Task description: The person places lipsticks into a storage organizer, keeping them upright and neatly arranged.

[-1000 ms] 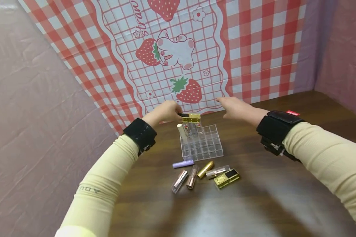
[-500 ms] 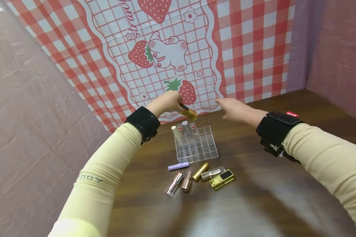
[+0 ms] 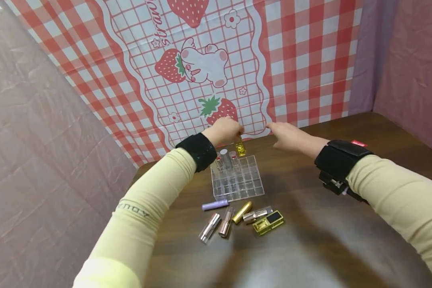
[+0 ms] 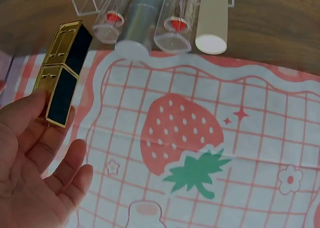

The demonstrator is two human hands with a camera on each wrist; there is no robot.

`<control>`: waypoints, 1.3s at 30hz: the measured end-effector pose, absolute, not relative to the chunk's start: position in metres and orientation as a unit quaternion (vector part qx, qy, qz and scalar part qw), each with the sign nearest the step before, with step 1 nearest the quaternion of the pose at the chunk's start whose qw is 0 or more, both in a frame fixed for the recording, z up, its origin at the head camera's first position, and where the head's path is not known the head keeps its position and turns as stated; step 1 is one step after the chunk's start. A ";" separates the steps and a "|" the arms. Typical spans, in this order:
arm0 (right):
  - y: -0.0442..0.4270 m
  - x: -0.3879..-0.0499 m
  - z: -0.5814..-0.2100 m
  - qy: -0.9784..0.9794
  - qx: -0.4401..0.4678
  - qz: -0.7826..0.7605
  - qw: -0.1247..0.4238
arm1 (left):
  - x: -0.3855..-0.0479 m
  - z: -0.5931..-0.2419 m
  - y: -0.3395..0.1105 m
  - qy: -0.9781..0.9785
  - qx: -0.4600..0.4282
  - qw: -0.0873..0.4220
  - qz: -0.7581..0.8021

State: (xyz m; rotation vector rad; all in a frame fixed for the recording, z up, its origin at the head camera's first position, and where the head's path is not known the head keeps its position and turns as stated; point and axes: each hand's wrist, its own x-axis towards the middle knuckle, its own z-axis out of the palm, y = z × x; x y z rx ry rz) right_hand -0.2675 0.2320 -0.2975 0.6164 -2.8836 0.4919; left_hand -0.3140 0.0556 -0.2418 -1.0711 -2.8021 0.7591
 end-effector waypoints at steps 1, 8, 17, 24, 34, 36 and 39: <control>0.232 -0.267 -0.298 -0.961 0.207 0.164 0.077 | -0.315 -0.245 0.058 -0.904 -0.345 0.026 0.253; 0.231 -0.266 -0.299 -0.962 0.201 0.172 0.067 | -0.343 -0.281 0.068 -0.893 -0.337 0.059 0.291; 0.234 -0.266 -0.302 -0.964 0.185 0.174 0.072 | -0.322 -0.272 0.064 -0.902 -0.333 0.025 0.275; 0.235 -0.267 -0.303 -0.965 0.180 0.178 0.070 | -0.323 -0.272 0.061 -0.904 -0.331 0.027 0.271; 0.238 -0.267 -0.307 -0.964 0.182 0.183 0.064 | -0.322 -0.279 0.061 -0.905 -0.331 0.014 0.267; 0.239 -0.266 -0.308 -0.964 0.183 0.185 0.061 | -0.322 -0.281 0.061 -0.903 -0.332 0.013 0.271; 0.239 -0.266 -0.310 -0.964 0.182 0.185 0.055 | -0.322 -0.284 0.061 -0.902 -0.331 0.010 0.277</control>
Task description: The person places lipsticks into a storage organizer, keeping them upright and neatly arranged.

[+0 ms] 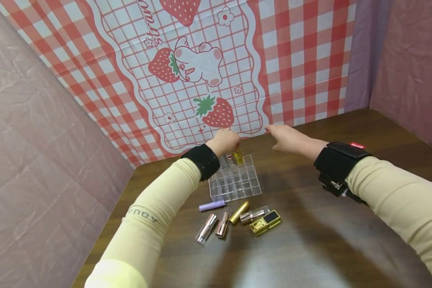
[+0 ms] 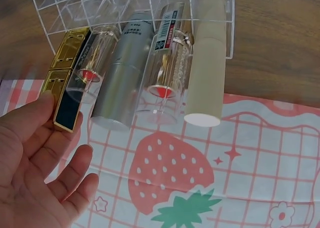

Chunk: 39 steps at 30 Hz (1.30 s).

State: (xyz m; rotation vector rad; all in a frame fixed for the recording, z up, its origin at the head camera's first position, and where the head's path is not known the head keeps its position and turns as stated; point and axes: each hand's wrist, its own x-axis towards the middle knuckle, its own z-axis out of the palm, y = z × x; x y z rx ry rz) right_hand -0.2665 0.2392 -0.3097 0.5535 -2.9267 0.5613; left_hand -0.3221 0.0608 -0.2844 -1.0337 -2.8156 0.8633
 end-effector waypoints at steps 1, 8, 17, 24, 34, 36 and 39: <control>0.239 -0.267 -0.310 -0.965 0.181 0.184 0.054 | -0.322 -0.286 0.060 -0.902 -0.331 0.009 0.277; 0.239 -0.269 -0.313 -0.965 0.174 0.191 0.046 | -0.325 -0.296 0.061 -0.902 -0.335 0.006 0.272; 0.244 -0.271 -0.318 -0.963 0.185 0.187 0.049 | -0.325 -0.298 0.064 -0.901 -0.349 0.018 0.257; 0.240 -0.271 -0.319 -0.960 0.196 0.193 0.051 | -0.329 -0.300 0.063 -0.901 -0.350 0.021 0.255; 0.240 -0.266 -0.317 -0.961 0.198 0.186 0.057 | -0.333 -0.297 0.060 -0.917 -0.335 0.001 0.216; 0.242 -0.264 -0.316 -0.962 0.194 0.183 0.057 | -0.331 -0.294 0.057 -0.926 -0.326 -0.008 0.190; 0.247 -0.262 -0.316 -0.964 0.185 0.183 0.057 | -0.328 -0.285 0.051 -0.937 -0.315 -0.019 0.152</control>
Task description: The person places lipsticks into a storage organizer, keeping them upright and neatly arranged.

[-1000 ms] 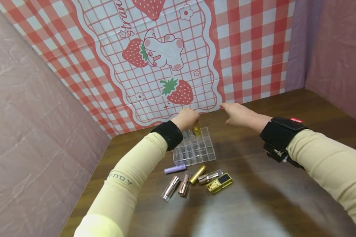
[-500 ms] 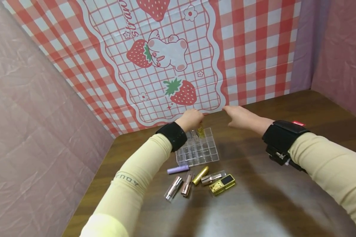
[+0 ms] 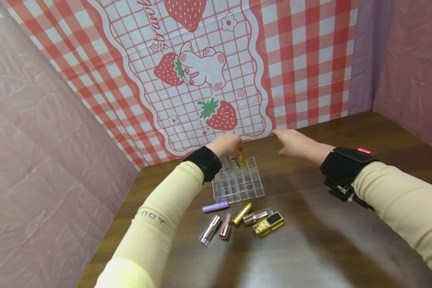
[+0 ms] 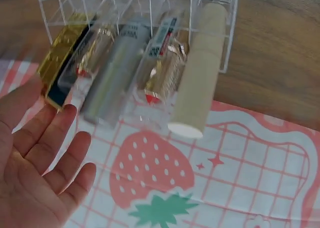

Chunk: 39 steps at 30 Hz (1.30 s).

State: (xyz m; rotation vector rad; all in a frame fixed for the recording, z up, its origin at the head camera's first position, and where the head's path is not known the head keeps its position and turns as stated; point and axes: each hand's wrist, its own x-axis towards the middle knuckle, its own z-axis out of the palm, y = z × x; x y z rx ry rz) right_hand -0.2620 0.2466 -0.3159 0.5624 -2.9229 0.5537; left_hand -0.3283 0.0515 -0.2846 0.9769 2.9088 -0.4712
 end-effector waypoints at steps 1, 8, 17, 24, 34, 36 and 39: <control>0.248 -0.261 -0.316 -0.964 0.184 0.184 0.056 | -0.328 -0.282 0.049 0.941 0.308 0.022 -0.140; 0.246 -0.257 -0.318 -0.963 0.193 0.181 0.058 | -0.326 -0.257 0.019 0.960 0.267 0.014 -0.088; 0.238 -0.252 -0.322 -0.961 0.207 0.176 0.053 | -0.323 -0.241 -0.023 0.971 0.237 0.027 -0.021; 0.233 -0.246 -0.325 -0.960 0.208 0.183 0.044 | -0.312 -0.228 -0.060 0.973 0.225 0.024 0.046; 0.226 -0.233 -0.341 -0.949 0.220 0.224 0.031 | -0.294 -0.251 -0.103 0.970 0.227 0.025 0.089; 0.222 -0.231 -0.346 -0.946 0.226 0.232 0.026 | -0.291 -0.260 -0.111 0.970 0.223 0.031 0.094; 0.215 -0.226 -0.353 -0.939 0.242 0.243 0.022 | -0.285 -0.276 -0.124 0.972 0.213 0.035 0.097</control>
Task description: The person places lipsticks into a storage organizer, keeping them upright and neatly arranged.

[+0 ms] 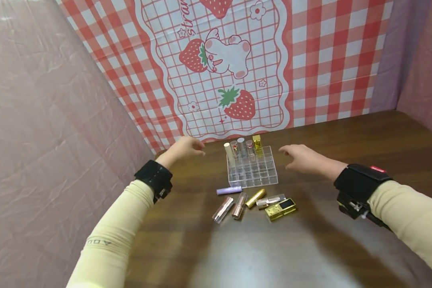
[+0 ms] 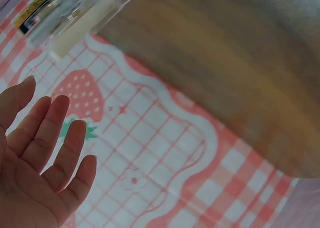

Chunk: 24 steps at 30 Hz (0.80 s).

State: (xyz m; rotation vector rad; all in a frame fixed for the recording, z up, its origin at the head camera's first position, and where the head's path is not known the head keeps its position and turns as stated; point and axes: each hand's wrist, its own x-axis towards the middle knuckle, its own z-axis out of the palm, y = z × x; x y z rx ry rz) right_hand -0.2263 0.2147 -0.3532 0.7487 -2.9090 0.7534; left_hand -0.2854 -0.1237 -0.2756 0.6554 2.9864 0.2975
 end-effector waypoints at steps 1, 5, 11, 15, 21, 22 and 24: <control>0.213 -0.224 -0.355 -0.937 0.244 0.248 0.020 | -0.284 -0.280 -0.127 0.972 0.210 0.034 0.096; 0.207 -0.217 -0.365 -0.932 0.259 0.253 0.019 | -0.280 -0.300 -0.142 0.973 0.206 0.036 0.094; 0.204 -0.208 -0.379 -0.927 0.279 0.249 0.020 | -0.270 -0.331 -0.157 0.974 0.195 0.037 0.112; 0.204 -0.203 -0.390 -0.920 0.301 0.249 0.033 | -0.263 -0.351 -0.162 0.974 0.188 0.045 0.121; 0.203 -0.194 -0.407 -0.904 0.343 0.241 0.083 | -0.252 -0.375 -0.160 0.970 0.201 0.059 0.123; 0.202 -0.193 -0.409 -0.903 0.346 0.241 0.086 | -0.250 -0.378 -0.159 0.970 0.203 0.060 0.122; 0.200 -0.190 -0.411 -0.901 0.350 0.239 0.087 | -0.248 -0.382 -0.157 0.969 0.207 0.062 0.119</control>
